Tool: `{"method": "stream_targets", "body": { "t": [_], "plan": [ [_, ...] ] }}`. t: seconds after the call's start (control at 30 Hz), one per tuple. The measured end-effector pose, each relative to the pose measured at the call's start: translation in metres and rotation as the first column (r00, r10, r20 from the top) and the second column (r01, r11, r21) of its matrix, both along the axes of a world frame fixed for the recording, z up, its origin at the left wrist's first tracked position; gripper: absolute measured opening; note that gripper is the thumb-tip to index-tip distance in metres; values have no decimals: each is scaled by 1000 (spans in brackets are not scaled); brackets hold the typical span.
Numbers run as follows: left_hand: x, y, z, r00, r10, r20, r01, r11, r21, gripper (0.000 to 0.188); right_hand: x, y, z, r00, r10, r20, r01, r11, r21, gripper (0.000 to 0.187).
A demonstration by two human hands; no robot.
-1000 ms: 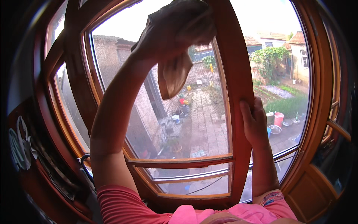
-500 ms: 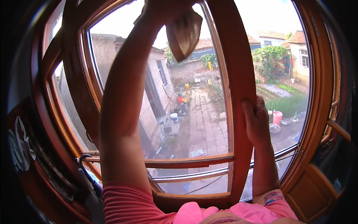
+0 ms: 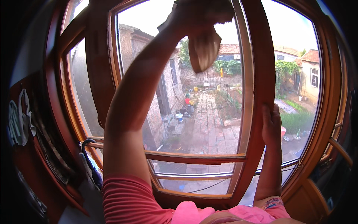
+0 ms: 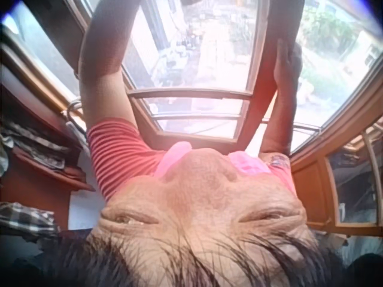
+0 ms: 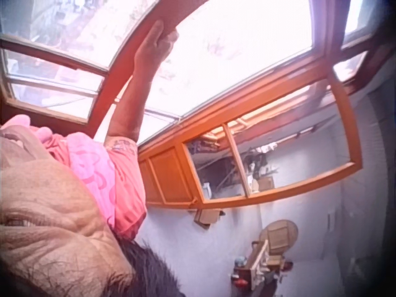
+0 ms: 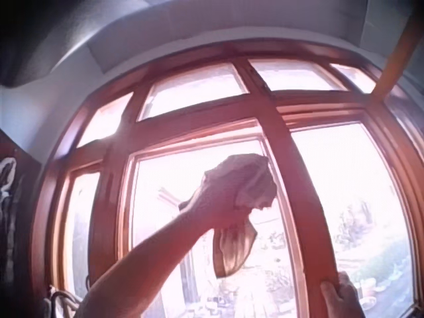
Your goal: The person wipes the glass panes of a wooden-framed door and several windows using a cloth.
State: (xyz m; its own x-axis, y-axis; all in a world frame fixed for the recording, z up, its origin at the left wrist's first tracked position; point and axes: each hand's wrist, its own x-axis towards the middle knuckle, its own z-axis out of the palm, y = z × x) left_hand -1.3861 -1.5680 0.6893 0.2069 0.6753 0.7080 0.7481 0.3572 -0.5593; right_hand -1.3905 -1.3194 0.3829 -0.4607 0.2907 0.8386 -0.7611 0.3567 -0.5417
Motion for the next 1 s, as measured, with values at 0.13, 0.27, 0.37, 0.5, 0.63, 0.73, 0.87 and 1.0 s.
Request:
{"method": "stream_targets", "body": {
  "t": [0.13,0.27,0.37,0.5,0.63,0.73,0.87,1.0],
  "plan": [
    [-12,-67,61,783,195,-590,-31,960,277,47,10,-1,2,1000,0,27,0,1000,0,39],
    [-23,-140,38,988,-95,-120,139,889,435,42,12,3,0,1000,-24,-4,24,1000,-5,39],
    [-32,-200,56,789,-590,169,531,794,296,34,5,-10,-2,999,32,-20,-32,999,0,39],
    [-10,-83,15,886,-379,-268,459,804,378,11,2,5,-5,992,-129,-16,129,992,9,40],
    [33,-4,-34,968,163,-188,-93,937,335,52,5,12,-4,1000,21,22,-20,1000,-14,41],
    [18,-4,-37,965,191,-181,-164,974,157,70,-4,8,-7,999,46,26,-45,999,-15,42],
    [-7,-66,4,924,207,-322,-67,915,398,70,1,7,-4,999,25,23,-25,1000,5,45],
    [-5,-193,50,930,111,-351,41,916,399,39,0,0,-4,999,19,30,-19,1000,8,46]
  ]
}}
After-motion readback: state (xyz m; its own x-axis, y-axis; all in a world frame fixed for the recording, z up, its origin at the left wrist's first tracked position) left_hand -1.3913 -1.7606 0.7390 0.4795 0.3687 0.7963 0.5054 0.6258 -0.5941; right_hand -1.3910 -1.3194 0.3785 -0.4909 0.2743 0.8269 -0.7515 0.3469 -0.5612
